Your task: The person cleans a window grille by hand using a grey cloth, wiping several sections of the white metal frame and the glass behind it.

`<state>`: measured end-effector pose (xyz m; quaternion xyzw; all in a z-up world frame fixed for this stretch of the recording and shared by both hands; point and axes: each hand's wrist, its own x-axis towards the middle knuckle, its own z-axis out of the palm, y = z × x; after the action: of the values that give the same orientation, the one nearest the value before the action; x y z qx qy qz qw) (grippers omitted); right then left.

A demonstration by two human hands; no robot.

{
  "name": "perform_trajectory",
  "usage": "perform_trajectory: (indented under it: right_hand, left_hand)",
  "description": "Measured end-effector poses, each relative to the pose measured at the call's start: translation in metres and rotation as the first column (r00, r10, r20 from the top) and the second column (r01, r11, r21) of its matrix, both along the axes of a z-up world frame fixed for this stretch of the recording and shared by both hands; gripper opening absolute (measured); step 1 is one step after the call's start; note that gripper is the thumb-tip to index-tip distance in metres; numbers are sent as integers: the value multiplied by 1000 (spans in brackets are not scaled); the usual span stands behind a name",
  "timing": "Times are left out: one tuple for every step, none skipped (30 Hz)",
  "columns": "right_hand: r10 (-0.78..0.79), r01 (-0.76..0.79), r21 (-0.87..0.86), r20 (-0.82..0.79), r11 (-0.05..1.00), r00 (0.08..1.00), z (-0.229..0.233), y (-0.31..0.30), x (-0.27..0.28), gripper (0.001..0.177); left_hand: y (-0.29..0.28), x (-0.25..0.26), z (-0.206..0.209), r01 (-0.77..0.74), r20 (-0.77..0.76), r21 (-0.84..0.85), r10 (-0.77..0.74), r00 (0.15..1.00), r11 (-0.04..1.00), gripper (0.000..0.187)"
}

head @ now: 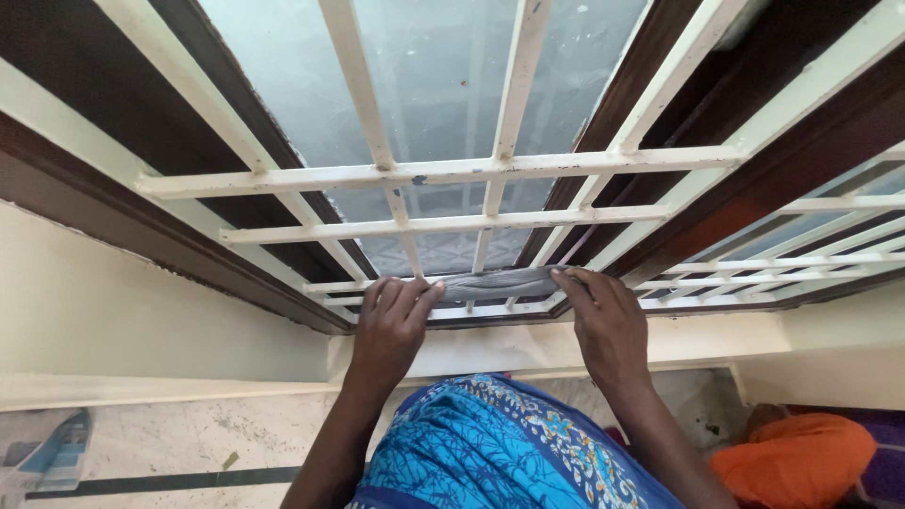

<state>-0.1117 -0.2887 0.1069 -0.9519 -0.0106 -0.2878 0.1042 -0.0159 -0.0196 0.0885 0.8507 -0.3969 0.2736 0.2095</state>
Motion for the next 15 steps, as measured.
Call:
perform_trajectory:
  right_hand:
    - [-19, 19, 14, -9, 1000, 1000, 3, 0, -2, 48]
    - [-38, 38, 28, -19, 999, 999, 7, -1, -4, 47]
    - [-59, 60, 43, -27, 997, 998, 11, -2, -5, 46]
    - [-61, 63, 53, -34, 997, 998, 13, -1, -6, 45]
    - [-64, 66, 64, -42, 996, 997, 14, 1, -6, 45]
    - [-67, 70, 76, -49, 995, 997, 15, 3, -5, 45]
    - [-53, 56, 69, -39, 996, 998, 14, 5, -3, 46]
    - [-40, 42, 61, -30, 997, 999, 13, 7, -1, 47]
    - [-25, 26, 55, -21, 998, 999, 12, 10, 1, 49]
    - [3, -2, 57, -31, 998, 1000, 10, 13, 3, 49]
    - [33, -30, 62, -41, 998, 999, 8, 17, 6, 49]
    - [62, -58, 66, -51, 996, 997, 5, 21, 10, 49]
    - [93, -90, 44, -53, 995, 994, 2, 27, 14, 49]
    - [123, -122, 22, -56, 992, 991, -1, 32, 19, 50]
    - [153, -154, -1, -58, 988, 986, -4, 38, 24, 51]
  left_hand:
    - [-5, 0, 0, 26, 2, 11, -26, 1000, 1000, 34]
    - [-8, 1, 1, 28, 21, 16, -29, 999, 999, 35]
    - [-10, 2, 1, 34, 41, 23, -35, 999, 999, 36]
    - [-12, 2, 2, 39, 61, 29, -40, 997, 999, 37]
    - [-11, 2, 2, 32, 54, 24, -33, 998, 999, 37]
    - [-9, 2, 3, 26, 46, 19, -26, 999, 999, 37]
    - [-6, 2, 2, 18, 37, 15, -19, 999, 1000, 37]
    - [-1, 3, 1, 5, 36, 10, -5, 999, 1000, 39]
    - [5, 4, 0, -10, 33, 7, 10, 999, 1000, 40]
    - [11, 4, -2, -25, 31, 4, 25, 999, 1000, 41]
    - [19, 4, -4, -64, 35, 16, 64, 997, 998, 42]
    - [27, 4, -7, -104, 38, 28, 103, 994, 994, 43]
    - [35, 5, -9, -142, 44, 41, 140, 989, 989, 43]
    - [45, 5, -11, -184, 53, 37, 182, 982, 982, 43]
    - [55, 5, -13, -225, 63, 32, 223, 973, 974, 43]
